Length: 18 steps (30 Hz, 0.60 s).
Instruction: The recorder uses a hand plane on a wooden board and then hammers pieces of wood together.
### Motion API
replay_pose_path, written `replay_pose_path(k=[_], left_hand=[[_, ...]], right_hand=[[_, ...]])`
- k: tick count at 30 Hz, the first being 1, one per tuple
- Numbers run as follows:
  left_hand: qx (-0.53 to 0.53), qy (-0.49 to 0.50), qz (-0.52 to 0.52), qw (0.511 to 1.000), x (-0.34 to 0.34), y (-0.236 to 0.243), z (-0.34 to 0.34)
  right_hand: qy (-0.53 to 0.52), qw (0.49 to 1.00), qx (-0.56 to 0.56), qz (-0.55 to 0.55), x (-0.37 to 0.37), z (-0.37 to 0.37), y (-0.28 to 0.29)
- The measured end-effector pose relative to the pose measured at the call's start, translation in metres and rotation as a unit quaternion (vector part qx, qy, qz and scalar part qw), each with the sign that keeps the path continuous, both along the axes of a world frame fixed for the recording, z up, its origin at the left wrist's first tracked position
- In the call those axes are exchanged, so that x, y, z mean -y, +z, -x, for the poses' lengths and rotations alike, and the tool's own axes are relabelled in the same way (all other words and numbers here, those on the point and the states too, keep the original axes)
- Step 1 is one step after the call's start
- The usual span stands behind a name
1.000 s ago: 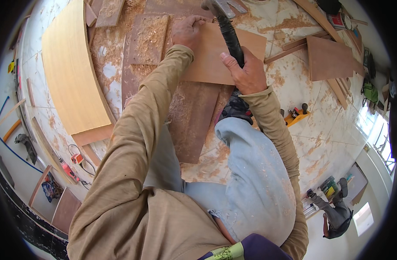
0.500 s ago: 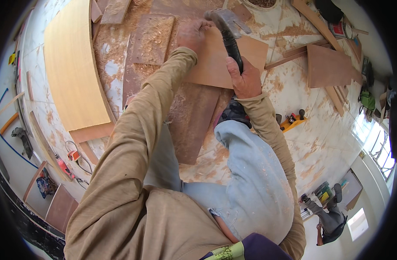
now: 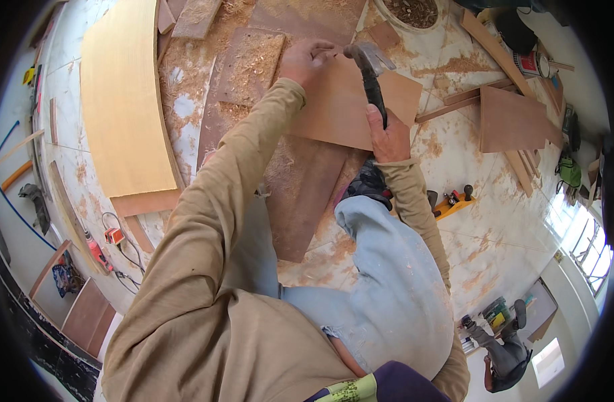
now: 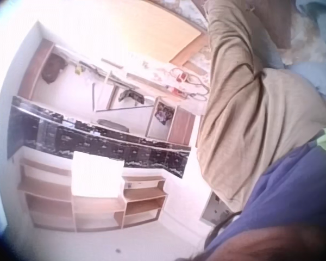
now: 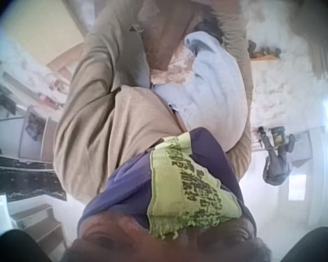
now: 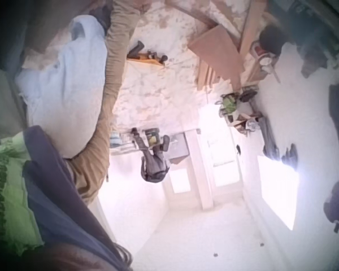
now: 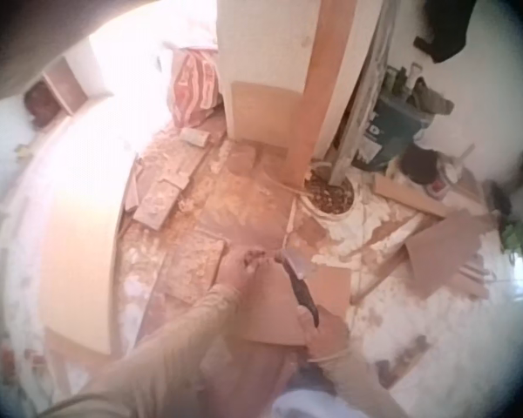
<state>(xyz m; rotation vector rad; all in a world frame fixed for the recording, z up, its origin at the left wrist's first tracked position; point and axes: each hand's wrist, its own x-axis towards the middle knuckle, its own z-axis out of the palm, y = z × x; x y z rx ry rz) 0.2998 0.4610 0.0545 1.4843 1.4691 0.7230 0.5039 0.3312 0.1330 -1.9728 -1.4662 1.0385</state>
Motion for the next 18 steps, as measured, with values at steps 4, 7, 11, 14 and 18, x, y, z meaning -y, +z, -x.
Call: replay_pose_path(k=[4,7,11,14,18], left_hand=[[0.280,0.218,0.127,0.926,-0.009,0.008,0.053],[0.398,0.243,0.163,0.870,-0.008,0.019,0.076],[0.330,0.207,0.136,0.911,-0.005,0.022,0.052],[0.070,0.171,-0.048,0.982,0.001,0.000,0.050],[-0.039,0.171,-0.163,0.971,0.001,-0.012,0.035]], right_hand=[[-0.013,0.999,-0.030,-0.027,0.019,0.003,0.010],[0.022,0.999,-0.030,0.013,0.015,0.012,0.005],[0.049,0.997,-0.022,0.049,0.016,0.017,-0.009],[0.078,0.993,-0.001,0.089,0.015,0.024,-0.013],[0.087,0.990,0.000,0.113,0.014,0.023,-0.010]])
